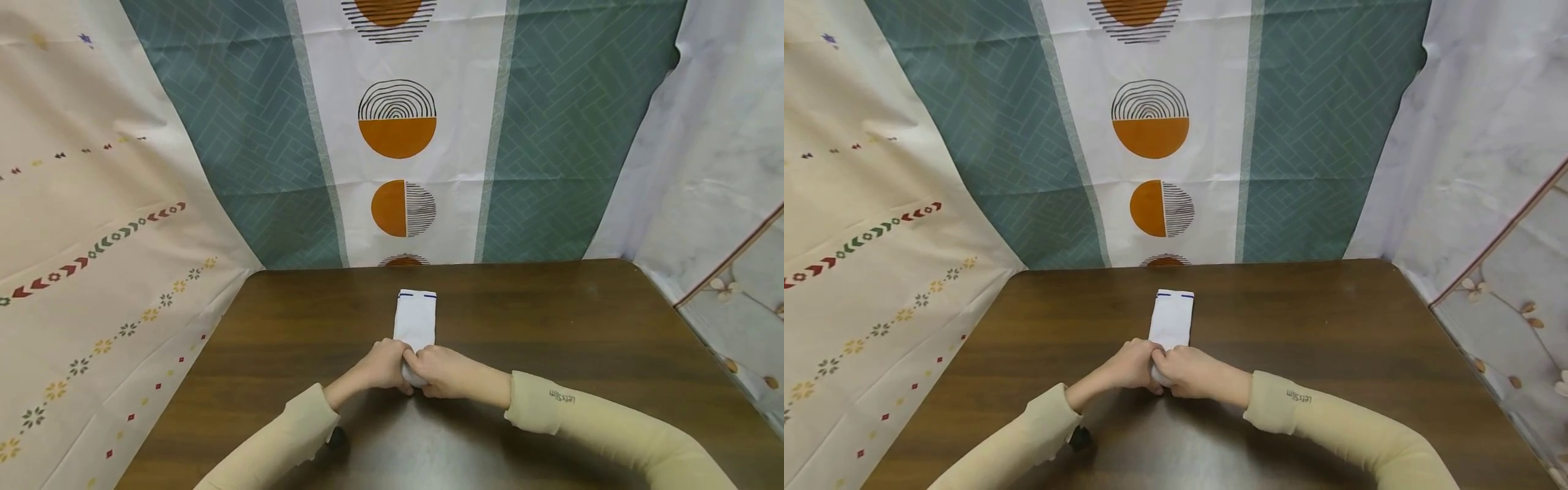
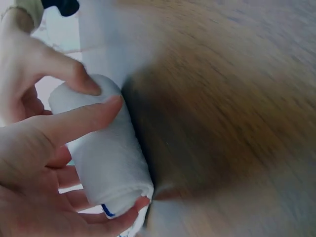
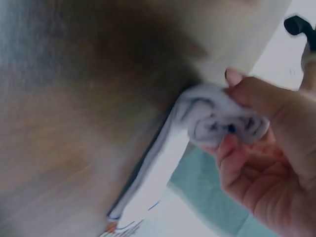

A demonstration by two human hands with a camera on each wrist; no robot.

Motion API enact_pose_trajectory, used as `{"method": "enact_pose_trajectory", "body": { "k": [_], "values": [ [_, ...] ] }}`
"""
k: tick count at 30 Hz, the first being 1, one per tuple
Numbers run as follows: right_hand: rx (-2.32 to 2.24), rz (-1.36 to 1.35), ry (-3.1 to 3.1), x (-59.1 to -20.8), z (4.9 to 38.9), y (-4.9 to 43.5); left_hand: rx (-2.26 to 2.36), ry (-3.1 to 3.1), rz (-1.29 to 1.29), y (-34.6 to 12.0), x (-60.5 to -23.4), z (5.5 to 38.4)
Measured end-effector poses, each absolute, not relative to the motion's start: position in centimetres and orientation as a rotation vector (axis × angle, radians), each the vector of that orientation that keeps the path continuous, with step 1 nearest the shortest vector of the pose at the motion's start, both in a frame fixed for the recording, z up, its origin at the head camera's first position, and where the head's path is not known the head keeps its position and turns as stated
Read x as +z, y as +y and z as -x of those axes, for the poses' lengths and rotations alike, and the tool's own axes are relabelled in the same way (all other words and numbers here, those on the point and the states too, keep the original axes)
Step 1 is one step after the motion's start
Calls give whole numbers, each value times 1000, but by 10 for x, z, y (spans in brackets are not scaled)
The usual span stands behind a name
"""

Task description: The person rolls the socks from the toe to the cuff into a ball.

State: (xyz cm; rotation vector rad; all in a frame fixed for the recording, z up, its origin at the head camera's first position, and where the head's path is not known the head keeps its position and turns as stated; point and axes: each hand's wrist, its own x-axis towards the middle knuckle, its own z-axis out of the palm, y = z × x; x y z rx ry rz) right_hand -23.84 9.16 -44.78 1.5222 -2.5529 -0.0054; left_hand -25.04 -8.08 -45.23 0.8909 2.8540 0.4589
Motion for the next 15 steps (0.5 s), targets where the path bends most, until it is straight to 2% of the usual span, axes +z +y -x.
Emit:
{"method": "enact_pose_trajectory", "body": {
  "k": [7, 15],
  "values": [
    [411, -1589, -2799, -440, 262, 104, 431, 2911, -862, -80, -453, 247],
    [650, -1608, -2890, -438, 278, 108, 312, 3011, -955, -75, -458, 245]
  ]
}}
